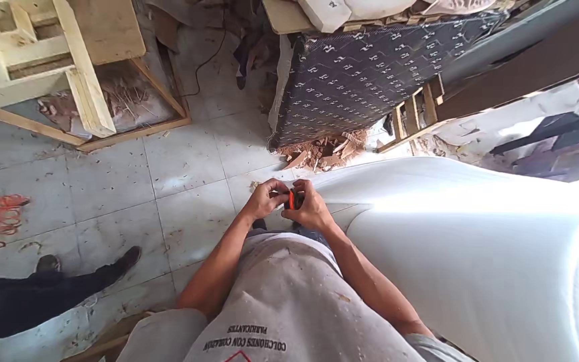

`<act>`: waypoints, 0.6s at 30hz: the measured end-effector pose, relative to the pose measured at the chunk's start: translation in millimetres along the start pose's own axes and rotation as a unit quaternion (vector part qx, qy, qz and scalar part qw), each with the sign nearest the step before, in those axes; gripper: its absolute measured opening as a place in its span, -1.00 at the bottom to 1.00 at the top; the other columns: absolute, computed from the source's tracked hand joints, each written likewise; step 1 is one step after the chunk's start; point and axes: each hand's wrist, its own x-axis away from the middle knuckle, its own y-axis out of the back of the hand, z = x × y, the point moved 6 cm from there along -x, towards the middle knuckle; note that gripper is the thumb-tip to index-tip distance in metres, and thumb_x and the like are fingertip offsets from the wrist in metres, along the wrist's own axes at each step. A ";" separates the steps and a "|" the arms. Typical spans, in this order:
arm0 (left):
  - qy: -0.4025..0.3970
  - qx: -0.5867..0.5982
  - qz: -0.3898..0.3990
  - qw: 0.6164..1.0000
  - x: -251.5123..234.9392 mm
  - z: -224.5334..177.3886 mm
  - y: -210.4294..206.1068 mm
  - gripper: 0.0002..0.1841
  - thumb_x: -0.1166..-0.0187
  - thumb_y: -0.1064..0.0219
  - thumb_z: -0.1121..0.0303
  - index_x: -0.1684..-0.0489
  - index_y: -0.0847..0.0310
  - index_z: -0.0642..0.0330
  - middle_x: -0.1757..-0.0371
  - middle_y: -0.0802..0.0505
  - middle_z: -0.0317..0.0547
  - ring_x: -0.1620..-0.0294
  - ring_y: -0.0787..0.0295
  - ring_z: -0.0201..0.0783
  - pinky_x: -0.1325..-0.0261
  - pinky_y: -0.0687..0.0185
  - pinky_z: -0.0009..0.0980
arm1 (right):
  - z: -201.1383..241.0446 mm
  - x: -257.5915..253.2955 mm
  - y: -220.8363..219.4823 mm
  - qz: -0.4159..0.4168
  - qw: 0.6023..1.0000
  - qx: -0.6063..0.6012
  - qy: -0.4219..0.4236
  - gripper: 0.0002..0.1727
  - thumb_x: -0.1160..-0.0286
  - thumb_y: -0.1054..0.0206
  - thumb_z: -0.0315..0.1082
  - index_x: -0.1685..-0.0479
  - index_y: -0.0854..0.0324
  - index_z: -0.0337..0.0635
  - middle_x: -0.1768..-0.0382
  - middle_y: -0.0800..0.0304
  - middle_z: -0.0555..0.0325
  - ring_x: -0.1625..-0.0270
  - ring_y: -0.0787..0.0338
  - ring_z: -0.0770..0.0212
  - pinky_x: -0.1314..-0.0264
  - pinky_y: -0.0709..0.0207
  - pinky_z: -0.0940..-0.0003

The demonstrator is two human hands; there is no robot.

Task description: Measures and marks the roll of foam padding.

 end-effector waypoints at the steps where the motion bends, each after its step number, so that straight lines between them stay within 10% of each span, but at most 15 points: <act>1: 0.005 -0.007 0.017 1.000 -1.9 -0.1 -0.3 -0.69 -0.50 -0.46 0.41 -0.09 -0.66 0.45 -0.07 -0.83 0.07 -0.02 -0.86 -0.23 -0.14 -0.86 -0.27 | -1.2 0.5 -0.1 0.000 1.000 -0.002 0.001 0.07 0.22 -0.77 -0.01 -0.52 -0.37 -0.14 -0.19 -0.79 0.11 -0.06 -0.85 0.19 -0.09 -0.78 0.06; 12: -0.037 -0.036 0.116 0.992 -19.8 -3.9 -2.2 -0.69 -0.37 -0.55 0.32 0.22 -0.59 0.39 0.01 -0.72 0.01 -0.03 -0.73 -0.30 -0.14 -0.75 -0.35 | -3.3 1.7 9.0 0.010 1.000 -0.001 0.007 0.08 0.22 -0.76 -0.02 -0.52 -0.32 -0.13 -0.11 -0.86 0.20 -0.08 -0.87 0.23 -0.12 -0.77 0.05; 18: -0.040 -0.048 0.031 0.998 -18.9 -1.1 5.8 -0.71 -0.39 -0.54 0.38 0.15 -0.59 0.40 0.25 -0.78 -0.10 0.26 -0.73 -0.41 0.05 -0.73 -0.43 | -16.5 -3.8 47.8 0.018 0.987 0.159 -0.020 0.32 0.06 -0.65 0.11 -0.92 0.04 0.14 -0.08 -0.91 0.23 0.07 -0.91 0.10 0.05 -0.75 -0.16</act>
